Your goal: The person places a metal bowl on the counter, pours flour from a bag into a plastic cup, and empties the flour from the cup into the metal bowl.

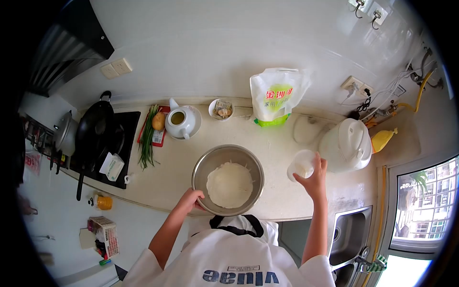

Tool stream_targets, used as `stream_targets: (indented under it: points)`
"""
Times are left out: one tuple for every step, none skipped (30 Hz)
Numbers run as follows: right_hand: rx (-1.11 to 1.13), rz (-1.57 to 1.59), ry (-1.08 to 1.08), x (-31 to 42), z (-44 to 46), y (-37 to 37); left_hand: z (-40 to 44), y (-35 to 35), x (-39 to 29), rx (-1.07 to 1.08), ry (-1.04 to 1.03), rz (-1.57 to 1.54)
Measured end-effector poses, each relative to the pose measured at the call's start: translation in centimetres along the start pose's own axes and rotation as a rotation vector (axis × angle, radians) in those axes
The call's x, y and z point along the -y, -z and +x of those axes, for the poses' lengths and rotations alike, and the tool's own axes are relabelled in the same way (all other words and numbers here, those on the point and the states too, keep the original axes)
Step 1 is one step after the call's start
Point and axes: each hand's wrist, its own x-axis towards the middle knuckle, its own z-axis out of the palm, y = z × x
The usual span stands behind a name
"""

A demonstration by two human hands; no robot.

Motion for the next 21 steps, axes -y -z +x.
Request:
stream_targets:
  points:
    - [0.006, 0.024, -0.022, -0.4, -0.2, -0.2, -0.6, 0.2, 0.4, 0.002, 0.002, 0.019]
    - [0.019, 0.014, -0.034, -0.5, -0.3, -0.6, -0.7, 0.4, 0.2, 0.004, -0.010, 0.039]
    - [0.020, 0.006, -0.048, -0.4, -0.3, -0.9, -0.6, 0.5, -0.6, 0.011, -0.028, 0.067]
    - [0.026, -0.005, -0.073, -0.3, -0.8, -0.9, -1.3, -0.3, -1.7, -0.008, -0.003, 0.163]
    - [0.033, -0.001, -0.074, 0.0, -1.6, -0.7, -1.4, -0.6, -0.9, -0.024, -0.042, 0.156]
    - [0.035, 0.008, -0.062, 0.6, -1.6, -0.7, -1.0, -0.7, -0.2, -0.045, -0.094, 0.147]
    - [0.022, 0.023, -0.044, 1.4, -1.1, -1.0, -0.2, -0.6, -0.4, -0.066, -0.162, 0.143]
    - [0.034, 0.060, -0.032, 2.4, -0.8, -1.1, 0.4, -0.8, -0.8, -0.044, -0.137, 0.113]
    - [0.050, 0.092, -0.028, 3.5, -0.9, -1.2, 0.8, -1.2, -0.9, -0.018, -0.104, 0.083]
    - [0.068, 0.120, -0.025, 4.4, -1.1, -1.3, 1.2, -1.6, -0.6, 0.010, -0.066, 0.051]
    - [0.100, 0.131, 0.027, 5.3, -1.1, -1.3, 2.2, -1.8, 0.1, 0.029, -0.041, 0.031]
    - [0.131, 0.143, 0.084, 6.1, -0.9, -1.5, 3.7, -1.8, 1.1, 0.047, -0.020, 0.008]
    - [0.160, 0.154, 0.143, 7.1, -0.6, -1.8, 4.8, -2.0, 1.6, 0.066, -0.002, -0.015]
    - [0.208, 0.098, 0.211, 8.0, -0.4, -2.1, 5.2, -2.6, 2.0, 0.062, -0.033, 0.003]
    - [0.258, 0.040, 0.278, 9.0, -0.4, -2.3, 5.5, -3.1, 2.2, 0.066, -0.045, -0.012]
    - [0.330, 0.012, 0.335, 10.4, -0.4, -2.5, 5.8, -3.5, 2.4, 0.069, -0.056, -0.029]
    - [0.392, -0.035, 0.416, 11.1, -0.1, -3.0, 6.0, -3.8, 2.6, 0.069, -0.066, -0.048]
    - [0.455, -0.079, 0.498, 11.8, 0.2, -3.6, 6.1, -4.0, 2.7, 0.071, -0.065, -0.045]
    - [0.519, -0.121, 0.584, 12.3, 0.7, -4.1, 6.2, -4.1, 2.7, 0.071, -0.065, -0.043]
    - [0.475, -0.211, 0.648, 12.2, 1.2, -5.1, 6.3, -4.1, 2.7, 0.069, -0.066, -0.042]
    - [0.448, -0.288, 0.742, 11.9, 1.1, -6.4, 6.2, -4.1, 2.8, 0.074, -0.061, -0.042]
